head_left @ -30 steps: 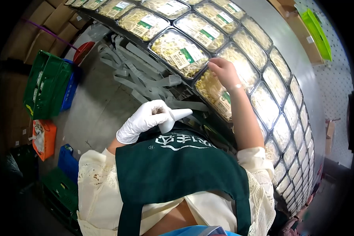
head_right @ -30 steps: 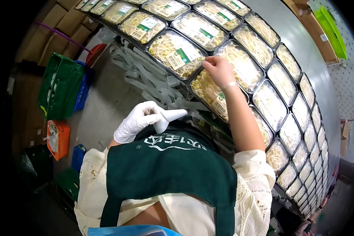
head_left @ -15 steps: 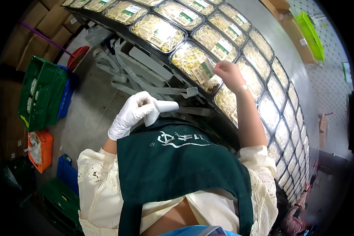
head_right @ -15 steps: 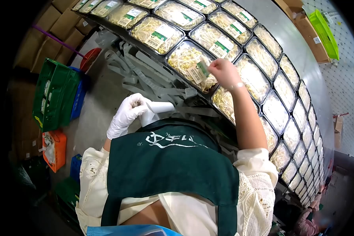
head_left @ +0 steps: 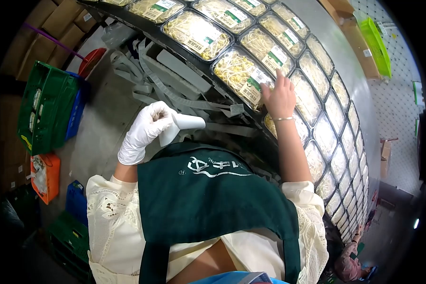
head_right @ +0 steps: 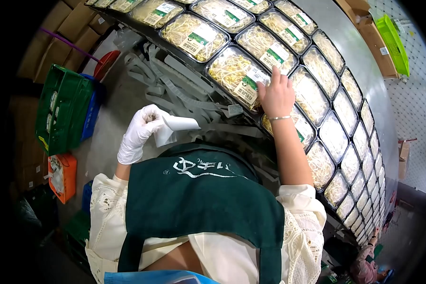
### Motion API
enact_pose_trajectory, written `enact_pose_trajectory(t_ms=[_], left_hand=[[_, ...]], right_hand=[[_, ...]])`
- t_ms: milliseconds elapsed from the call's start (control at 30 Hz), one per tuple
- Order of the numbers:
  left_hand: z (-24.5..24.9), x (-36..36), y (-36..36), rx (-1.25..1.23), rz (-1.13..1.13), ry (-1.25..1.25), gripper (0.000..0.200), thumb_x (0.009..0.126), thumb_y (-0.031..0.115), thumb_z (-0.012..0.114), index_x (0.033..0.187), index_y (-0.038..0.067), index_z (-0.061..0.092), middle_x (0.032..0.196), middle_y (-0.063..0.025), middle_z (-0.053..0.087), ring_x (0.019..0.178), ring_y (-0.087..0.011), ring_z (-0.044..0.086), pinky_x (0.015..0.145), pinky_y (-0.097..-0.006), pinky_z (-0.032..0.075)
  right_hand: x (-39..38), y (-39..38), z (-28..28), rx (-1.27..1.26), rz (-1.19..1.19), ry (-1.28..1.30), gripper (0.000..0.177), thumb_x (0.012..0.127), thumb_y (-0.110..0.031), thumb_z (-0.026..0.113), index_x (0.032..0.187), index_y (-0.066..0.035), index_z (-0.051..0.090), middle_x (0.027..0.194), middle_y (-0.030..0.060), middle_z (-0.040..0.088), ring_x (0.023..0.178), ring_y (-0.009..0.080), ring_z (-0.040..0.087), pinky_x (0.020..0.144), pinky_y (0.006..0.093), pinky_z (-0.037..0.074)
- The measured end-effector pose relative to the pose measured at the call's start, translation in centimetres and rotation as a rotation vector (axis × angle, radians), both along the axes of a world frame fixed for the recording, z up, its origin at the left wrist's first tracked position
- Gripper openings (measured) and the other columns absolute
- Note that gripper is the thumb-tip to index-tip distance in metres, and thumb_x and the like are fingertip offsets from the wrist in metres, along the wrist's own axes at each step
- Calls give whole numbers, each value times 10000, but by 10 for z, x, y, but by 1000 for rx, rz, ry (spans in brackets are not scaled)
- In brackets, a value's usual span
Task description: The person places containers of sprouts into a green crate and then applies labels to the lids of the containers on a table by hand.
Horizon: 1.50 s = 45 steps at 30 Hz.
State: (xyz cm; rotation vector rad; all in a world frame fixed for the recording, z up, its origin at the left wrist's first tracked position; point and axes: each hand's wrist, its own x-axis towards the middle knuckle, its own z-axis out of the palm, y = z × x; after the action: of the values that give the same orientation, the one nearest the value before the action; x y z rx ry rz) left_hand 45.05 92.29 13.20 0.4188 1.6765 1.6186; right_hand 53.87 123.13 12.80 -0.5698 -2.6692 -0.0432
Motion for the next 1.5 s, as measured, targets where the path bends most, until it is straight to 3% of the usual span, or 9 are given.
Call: enact_pose_trajectory(t_ms=[167, 400, 533, 600, 733, 900, 1133, 1233, 1500], left_hand=[[26, -24, -1, 136, -27, 94, 59, 680, 29, 513, 737, 26, 525, 664, -5, 545, 605, -42, 480, 568, -188, 409], [97, -60, 18, 264, -274, 421, 157, 683, 110, 532, 805, 12, 522, 782, -70, 584, 758, -104, 535, 649, -212, 415], [62, -73, 14, 52, 471, 1141, 301, 776, 159, 567, 1012, 12, 452, 990, -83, 523, 862, -142, 513, 785, -265, 412], [47, -27, 21, 386, 237, 401, 312, 783, 161, 566, 1030, 6, 453, 994, -81, 519, 909, -144, 493, 797, -268, 408], [-4, 47, 30, 319, -308, 96, 330, 832, 169, 502, 1112, 8, 436, 1006, -65, 518, 917, -98, 464, 805, -244, 382], [-16, 50, 33, 123, -427, 343, 239, 833, 99, 466, 1052, 4, 488, 889, -79, 578, 814, -119, 527, 745, -261, 410], [5, 69, 61, 235, -63, 530, 373, 689, 100, 622, 1028, 27, 482, 976, -116, 543, 908, -234, 528, 782, -312, 409], [8, 84, 87, 367, -464, 81, 414, 763, 22, 534, 1160, 6, 419, 1106, -94, 501, 991, -156, 480, 831, -269, 381], [35, 134, 155, 117, -285, -118, 196, 751, 121, 614, 859, -31, 557, 700, -25, 572, 642, -69, 518, 602, -198, 422]], right_hand=[[-2, -7, -6, -44, 77, -416, 680, 753, -522, 435, 1224, -40, 339, 1320, 125, 248, 1221, 278, 202, 963, 463, 174], [-11, -125, 11, -1072, 757, -158, 521, 658, -195, 677, 1086, 7, 461, 980, 184, 523, 908, 272, 503, 821, 322, 384], [2, -142, 5, -1644, 408, -129, 298, 748, -143, 596, 986, 28, 541, 902, 108, 586, 793, 175, 553, 742, 272, 426], [13, -139, 17, -1880, 286, 3, 240, 778, -119, 567, 963, 33, 555, 914, 49, 584, 790, 110, 543, 721, 245, 433], [46, -118, 29, -1036, 340, -470, 235, 728, -131, 614, 913, 3, 562, 791, 54, 588, 681, 142, 537, 650, 250, 421], [69, -113, 67, -506, 364, 94, 384, 625, -115, 688, 948, -13, 508, 763, 74, 552, 700, 206, 530, 652, 268, 415], [94, -111, 60, -1026, 250, -151, 129, 725, -67, 585, 832, -5, 548, 638, 112, 534, 540, 170, 494, 553, 250, 417], [116, -92, 67, -1129, 228, -134, 150, 742, -78, 566, 873, -9, 540, 692, 140, 557, 583, 225, 547, 563, 262, 429], [150, 26, 64, -431, 215, 292, 54, 679, -112, 630, 668, -80, 588, 618, 58, 576, 542, 169, 555, 500, 280, 444]])
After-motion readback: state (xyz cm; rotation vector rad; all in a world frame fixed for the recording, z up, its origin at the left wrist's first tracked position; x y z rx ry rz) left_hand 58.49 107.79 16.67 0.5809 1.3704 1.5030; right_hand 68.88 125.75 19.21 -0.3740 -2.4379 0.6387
